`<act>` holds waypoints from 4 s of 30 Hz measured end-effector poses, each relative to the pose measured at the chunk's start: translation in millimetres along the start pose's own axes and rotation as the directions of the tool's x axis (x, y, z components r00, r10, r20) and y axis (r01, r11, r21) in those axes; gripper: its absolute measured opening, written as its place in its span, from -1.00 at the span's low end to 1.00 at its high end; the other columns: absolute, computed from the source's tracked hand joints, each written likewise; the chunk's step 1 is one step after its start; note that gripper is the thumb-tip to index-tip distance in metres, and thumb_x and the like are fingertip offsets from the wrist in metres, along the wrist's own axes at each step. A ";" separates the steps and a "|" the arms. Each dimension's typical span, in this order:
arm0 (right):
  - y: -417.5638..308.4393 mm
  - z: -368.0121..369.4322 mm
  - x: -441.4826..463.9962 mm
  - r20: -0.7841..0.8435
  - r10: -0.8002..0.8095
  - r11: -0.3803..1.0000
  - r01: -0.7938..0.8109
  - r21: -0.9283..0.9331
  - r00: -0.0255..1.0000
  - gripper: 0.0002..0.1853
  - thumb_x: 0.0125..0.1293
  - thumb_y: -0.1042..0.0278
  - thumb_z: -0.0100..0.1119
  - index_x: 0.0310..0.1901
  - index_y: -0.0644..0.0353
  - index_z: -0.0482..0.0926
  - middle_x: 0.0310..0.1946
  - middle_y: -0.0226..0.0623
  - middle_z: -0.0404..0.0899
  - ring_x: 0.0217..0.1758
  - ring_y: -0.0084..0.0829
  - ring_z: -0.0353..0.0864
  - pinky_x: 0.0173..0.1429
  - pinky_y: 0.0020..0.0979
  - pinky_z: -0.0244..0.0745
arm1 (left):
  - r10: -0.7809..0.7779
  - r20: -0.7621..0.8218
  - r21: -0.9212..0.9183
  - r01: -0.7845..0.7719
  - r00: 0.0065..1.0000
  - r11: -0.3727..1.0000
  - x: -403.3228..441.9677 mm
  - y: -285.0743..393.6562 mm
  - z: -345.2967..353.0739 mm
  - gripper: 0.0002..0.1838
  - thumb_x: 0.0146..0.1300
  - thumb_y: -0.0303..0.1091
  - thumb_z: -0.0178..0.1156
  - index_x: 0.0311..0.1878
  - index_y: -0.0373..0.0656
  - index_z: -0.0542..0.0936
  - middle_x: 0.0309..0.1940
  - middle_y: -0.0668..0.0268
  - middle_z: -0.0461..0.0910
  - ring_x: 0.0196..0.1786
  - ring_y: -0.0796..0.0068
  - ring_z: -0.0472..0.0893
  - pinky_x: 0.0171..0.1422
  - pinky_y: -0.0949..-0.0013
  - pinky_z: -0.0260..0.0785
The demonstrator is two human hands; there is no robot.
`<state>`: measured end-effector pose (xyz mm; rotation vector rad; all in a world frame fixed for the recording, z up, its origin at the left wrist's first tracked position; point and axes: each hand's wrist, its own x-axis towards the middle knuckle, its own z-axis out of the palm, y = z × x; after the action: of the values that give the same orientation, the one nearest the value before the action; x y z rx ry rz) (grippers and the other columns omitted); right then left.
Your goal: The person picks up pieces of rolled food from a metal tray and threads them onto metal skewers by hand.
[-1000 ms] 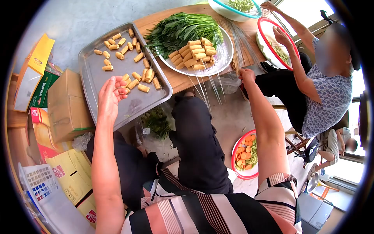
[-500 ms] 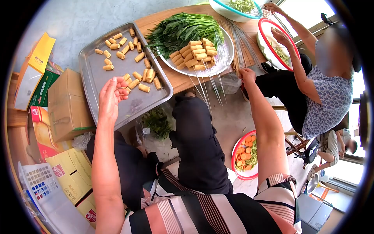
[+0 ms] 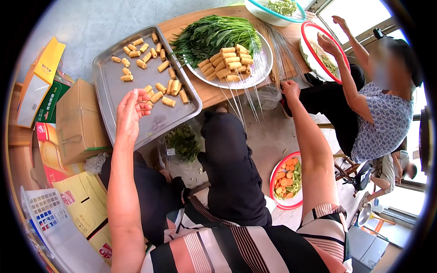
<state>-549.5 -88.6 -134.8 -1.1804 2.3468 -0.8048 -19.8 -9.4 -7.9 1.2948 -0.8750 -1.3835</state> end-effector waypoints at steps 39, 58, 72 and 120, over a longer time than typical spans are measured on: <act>-299.1 42.8 -328.3 0.771 -0.506 0.564 -0.528 0.635 0.386 -0.78 0.42 0.36 -0.14 -0.14 0.31 0.47 -0.66 -0.42 0.35 -0.58 -0.54 0.31 -0.40 -0.54 0.23 | 0.095 0.003 -0.030 -0.095 0.995 0.995 47.9 33.6 -55.2 -0.39 0.27 0.24 0.02 0.02 -0.16 0.51 -0.16 0.26 0.54 -0.24 0.57 0.53 -0.26 0.47 0.38; -291.2 -14.0 -275.7 0.751 -0.480 0.204 -0.774 0.599 0.454 -0.78 0.43 0.25 -0.14 -0.16 0.24 0.43 -0.78 -0.43 0.27 -0.72 -0.57 0.19 -0.54 -0.51 0.11 | 0.149 -0.288 0.940 0.250 0.946 0.231 312.2 20.2 -54.9 -0.17 -0.02 0.39 0.14 0.30 0.18 0.36 0.31 0.14 0.20 0.36 0.06 0.20 0.33 0.01 0.14; -280.3 -14.6 -271.0 0.715 -0.449 0.202 -0.718 0.666 0.536 -0.78 0.42 0.27 -0.11 -0.16 0.24 0.45 -0.76 -0.46 0.27 -0.71 -0.59 0.19 -0.53 -0.54 0.09 | 0.242 0.250 0.967 -0.252 0.937 -0.025 181.6 -37.3 -12.0 -0.51 0.14 0.02 0.21 0.14 0.11 0.51 -0.01 0.19 0.35 0.09 0.14 0.33 0.12 -0.02 0.26; -280.3 -13.2 -263.9 0.706 -0.466 0.171 -0.729 0.663 0.533 -0.78 0.42 0.29 -0.10 -0.14 0.27 0.47 -0.71 -0.41 0.33 -0.63 -0.57 0.27 -0.44 -0.55 0.21 | 0.367 0.151 0.922 -0.265 0.918 0.282 270.9 -42.7 21.8 -0.85 -0.04 -0.30 0.28 -0.36 -0.07 0.61 -0.20 0.15 0.50 0.00 0.08 0.48 0.02 0.14 0.39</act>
<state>-240.7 -3.0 79.0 -0.3716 0.5910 -1.0366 -27.2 -263.6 -112.7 1.8379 -1.9181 -0.3559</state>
